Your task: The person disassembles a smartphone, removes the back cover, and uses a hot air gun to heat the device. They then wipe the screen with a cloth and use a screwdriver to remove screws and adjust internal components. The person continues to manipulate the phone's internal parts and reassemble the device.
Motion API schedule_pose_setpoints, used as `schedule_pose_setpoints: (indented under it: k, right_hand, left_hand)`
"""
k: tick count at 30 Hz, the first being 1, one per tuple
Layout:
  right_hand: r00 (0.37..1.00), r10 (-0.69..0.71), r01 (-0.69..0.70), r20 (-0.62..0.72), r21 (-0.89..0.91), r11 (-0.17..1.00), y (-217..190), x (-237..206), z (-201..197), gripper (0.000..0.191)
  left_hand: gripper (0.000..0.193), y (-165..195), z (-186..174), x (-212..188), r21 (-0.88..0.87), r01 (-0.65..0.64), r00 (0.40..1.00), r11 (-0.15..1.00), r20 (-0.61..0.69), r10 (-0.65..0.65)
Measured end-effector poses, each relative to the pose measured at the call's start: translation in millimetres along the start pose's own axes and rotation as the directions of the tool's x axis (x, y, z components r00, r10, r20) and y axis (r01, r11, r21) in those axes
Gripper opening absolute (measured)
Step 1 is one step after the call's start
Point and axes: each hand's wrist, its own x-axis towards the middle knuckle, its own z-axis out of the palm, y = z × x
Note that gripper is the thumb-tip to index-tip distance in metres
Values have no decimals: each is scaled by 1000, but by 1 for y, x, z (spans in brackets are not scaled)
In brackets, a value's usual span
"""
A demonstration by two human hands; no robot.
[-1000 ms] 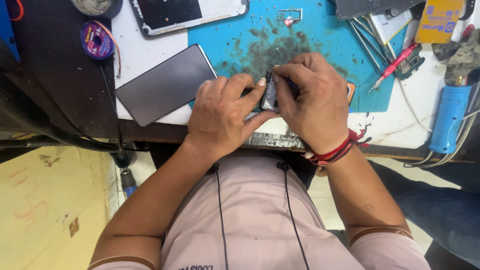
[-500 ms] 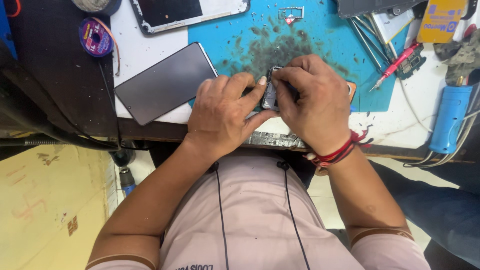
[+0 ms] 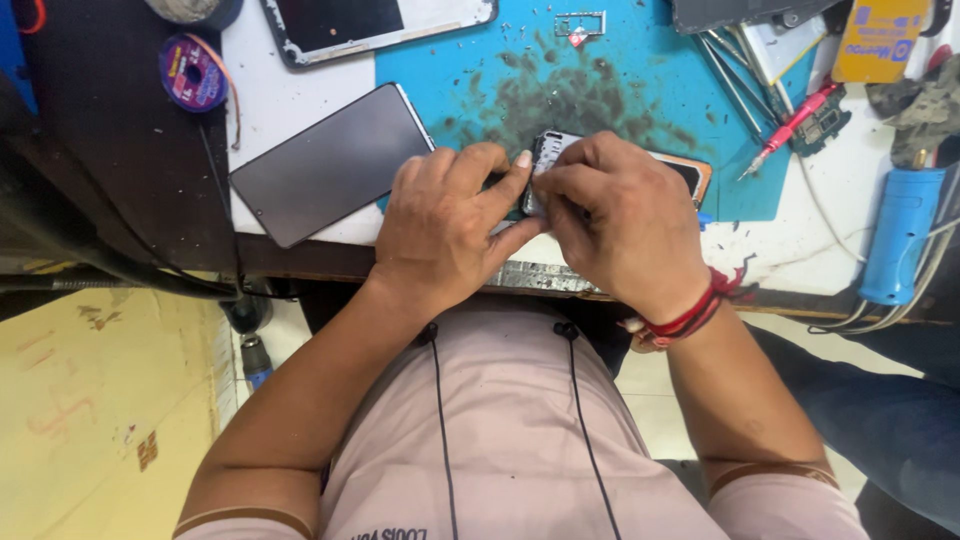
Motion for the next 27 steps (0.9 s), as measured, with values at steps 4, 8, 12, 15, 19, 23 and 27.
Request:
schedule_pose_setpoints:
  k: [4, 8, 12, 15, 19, 23, 27]
  right_hand:
    - [999, 1, -1, -44, -5, 1000, -1, -4, 0, 11]
    - [1000, -27, 27, -2, 25, 999, 0, -6, 0, 12]
    - [997, 44, -40, -60, 60, 997, -2, -8, 2, 14]
    - [994, 96, -91, -59, 70, 993, -5, -8, 4, 14]
    - [995, 78, -74, -63, 54, 996, -8, -7, 4, 15]
    - [993, 104, -101, -60, 54, 993, -9, -8, 3, 15]
    - [993, 101, -98, -55, 58, 993, -10, -8, 4, 15]
  left_hand:
    - [51, 0, 0, 1, 2, -11, 1000, 1000, -16, 11]
    - [51, -1, -2, 0, 2, -4, 1000, 1000, 3, 4]
    - [51, 1, 0, 1, 7, -15, 1000, 1000, -26, 16]
    - [51, 0, 0, 1, 5, -3, 1000, 1000, -10, 3]
    - [50, -1, 0, 0, 0, -7, 1000, 1000, -15, 7]
    - [49, -1, 1, 1, -5, -6, 1000, 1000, -19, 6]
    - [50, 0, 0, -1, -6, -1, 1000, 1000, -22, 1]
